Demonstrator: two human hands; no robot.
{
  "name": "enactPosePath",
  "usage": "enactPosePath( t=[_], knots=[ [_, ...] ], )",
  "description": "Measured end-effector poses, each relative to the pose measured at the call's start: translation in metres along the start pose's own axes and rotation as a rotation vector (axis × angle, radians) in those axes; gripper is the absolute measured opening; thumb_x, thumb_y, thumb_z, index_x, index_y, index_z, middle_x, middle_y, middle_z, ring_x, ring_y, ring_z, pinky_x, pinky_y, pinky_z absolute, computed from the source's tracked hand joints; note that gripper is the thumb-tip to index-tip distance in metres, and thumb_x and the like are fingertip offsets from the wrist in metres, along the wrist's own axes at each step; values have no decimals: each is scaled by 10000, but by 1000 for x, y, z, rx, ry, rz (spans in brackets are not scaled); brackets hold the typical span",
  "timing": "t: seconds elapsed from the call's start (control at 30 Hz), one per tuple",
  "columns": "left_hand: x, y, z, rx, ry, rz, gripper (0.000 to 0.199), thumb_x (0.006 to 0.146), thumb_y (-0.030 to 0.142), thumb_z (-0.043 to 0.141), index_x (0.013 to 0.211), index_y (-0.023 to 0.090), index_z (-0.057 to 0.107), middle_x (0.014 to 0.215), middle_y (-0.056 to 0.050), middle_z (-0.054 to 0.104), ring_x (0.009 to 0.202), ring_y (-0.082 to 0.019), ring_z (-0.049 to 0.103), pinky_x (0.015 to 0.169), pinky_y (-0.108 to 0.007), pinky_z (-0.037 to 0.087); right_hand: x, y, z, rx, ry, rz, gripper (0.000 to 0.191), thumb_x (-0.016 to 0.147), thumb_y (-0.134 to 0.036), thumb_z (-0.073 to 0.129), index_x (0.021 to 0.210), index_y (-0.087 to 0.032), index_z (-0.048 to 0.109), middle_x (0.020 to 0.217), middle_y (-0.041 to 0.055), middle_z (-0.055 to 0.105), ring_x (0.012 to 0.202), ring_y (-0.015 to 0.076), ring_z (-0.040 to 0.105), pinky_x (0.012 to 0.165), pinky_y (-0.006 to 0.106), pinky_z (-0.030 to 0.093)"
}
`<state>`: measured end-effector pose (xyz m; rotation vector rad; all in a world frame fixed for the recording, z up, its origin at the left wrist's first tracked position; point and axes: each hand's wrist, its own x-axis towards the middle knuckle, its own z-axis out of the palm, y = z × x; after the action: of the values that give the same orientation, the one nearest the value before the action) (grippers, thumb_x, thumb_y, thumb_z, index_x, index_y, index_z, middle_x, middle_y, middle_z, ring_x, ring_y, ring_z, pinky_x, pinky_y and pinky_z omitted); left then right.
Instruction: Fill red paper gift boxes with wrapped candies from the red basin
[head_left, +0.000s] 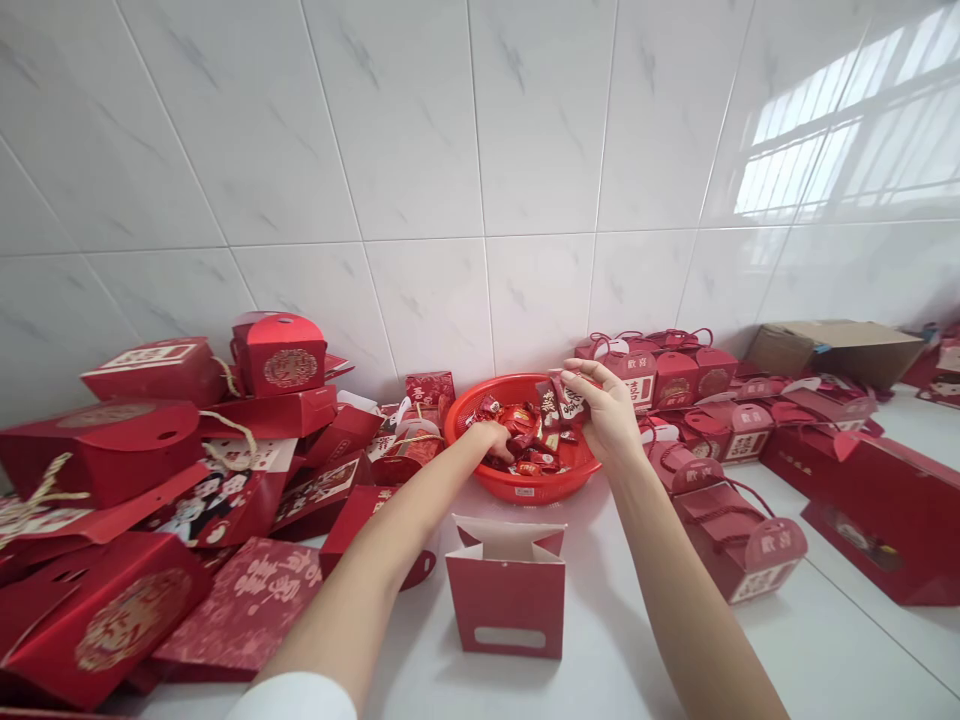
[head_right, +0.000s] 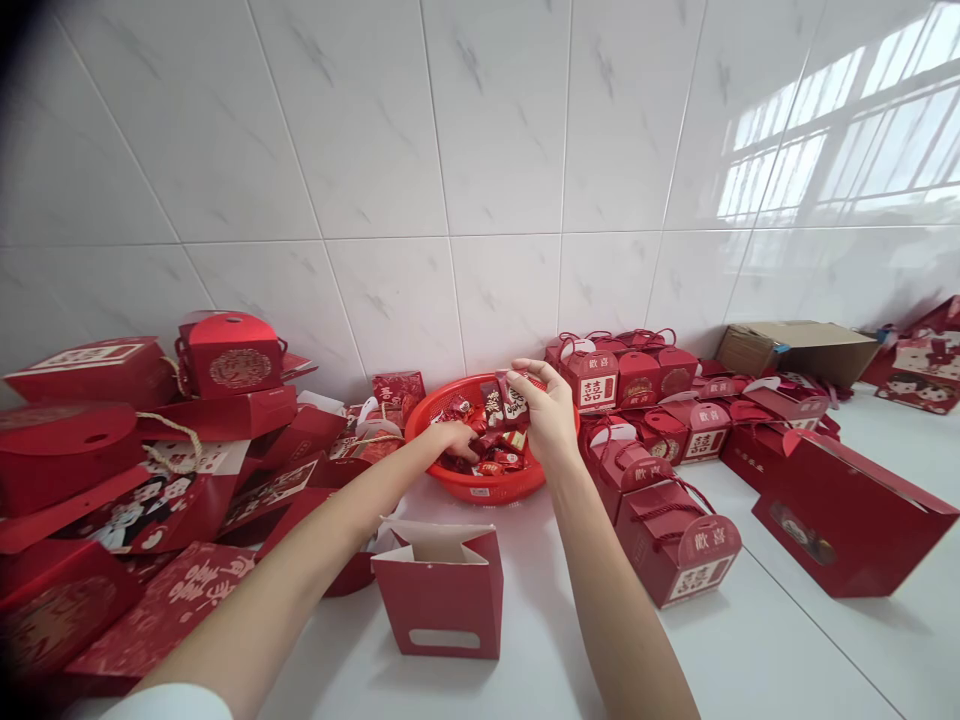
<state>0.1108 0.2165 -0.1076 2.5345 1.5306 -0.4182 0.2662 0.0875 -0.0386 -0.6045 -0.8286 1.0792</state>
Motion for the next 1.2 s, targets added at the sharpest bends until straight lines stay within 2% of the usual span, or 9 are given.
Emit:
enactPosePath(
  t=[0.1, 0.2, 0.33, 0.43, 0.7, 0.8, 0.87, 1.0, 1.2],
  knots=[
    [-5, 3, -3, 43, -88, -32, 326, 867, 369, 717, 1114, 160, 677, 1151, -95, 686, 1051, -253, 654, 926, -429, 538, 0, 1, 1, -10, -6, -1, 374, 531, -279, 868, 841, -190, 678, 740, -2, 720, 616, 138, 645, 600, 255, 528],
    [-9, 9, -6, 60, -89, -59, 382, 769, 343, 801, 1102, 183, 702, 1183, -116, 688, 1131, -304, 626, 980, -422, 506, -1, 1, 2, -14, -15, 6, 383, 530, -290, 872, 843, -189, 676, 740, 0, 717, 627, 141, 646, 603, 254, 526],
    [-12, 15, -8, 36, -114, -87, 331, 910, 330, 670, 1195, 165, 635, 1257, -107, 629, 1118, -257, 623, 943, -462, 531, -2, -1, 2, -26, -27, -7, 389, 536, -301, 874, 851, -188, 675, 755, 4, 719, 633, 137, 647, 606, 244, 517],
    [-15, 12, -10, -30, -114, -103, 330, 946, 332, 625, 1228, 160, 606, 1236, -97, 625, 1068, -238, 638, 892, -441, 556, -3, -3, 2, -19, -32, -7, 397, 531, -303, 877, 848, -187, 669, 747, 0, 716, 617, 132, 642, 598, 242, 519],
    [-34, -12, -9, -322, 133, -115, 296, 946, 338, 623, 1176, 151, 630, 1187, -84, 645, 1007, -223, 652, 843, -406, 570, -7, -9, 3, -25, -46, -15, 386, 534, -301, 879, 842, -196, 672, 758, -4, 714, 606, 144, 654, 583, 256, 525],
    [-46, -16, -10, -462, 258, -94, 166, 872, 204, 678, 1022, 134, 686, 974, -51, 707, 866, -186, 671, 765, -310, 560, -9, -12, 4, -36, -47, -15, 393, 530, -311, 883, 840, -196, 670, 764, -1, 713, 618, 151, 660, 593, 261, 527],
    [-56, -17, -13, -557, 336, -63, 222, 784, 96, 674, 1001, 134, 699, 818, -21, 712, 784, -166, 669, 720, -260, 536, -10, -13, 4, -44, -50, -20, 394, 529, -314, 887, 837, -195, 671, 761, 0, 712, 625, 149, 661, 604, 258, 527],
    [-79, -14, -25, -727, 444, 42, 366, 728, 88, 573, 1069, 121, 701, 768, -8, 711, 731, -156, 659, 692, -250, 515, -13, -17, 5, -55, -58, -25, 393, 522, -311, 893, 829, -197, 676, 768, 2, 714, 651, 153, 664, 611, 257, 523],
    [-139, 8, -42, -966, 470, 269, 234, 702, 190, 579, 882, 122, 713, 830, -44, 734, 782, -161, 664, 776, -274, 527, -18, -20, 6, -64, -66, -43, 388, 517, -313, 900, 812, -198, 677, 795, 0, 711, 664, 149, 660, 634, 267, 525]
  ],
)
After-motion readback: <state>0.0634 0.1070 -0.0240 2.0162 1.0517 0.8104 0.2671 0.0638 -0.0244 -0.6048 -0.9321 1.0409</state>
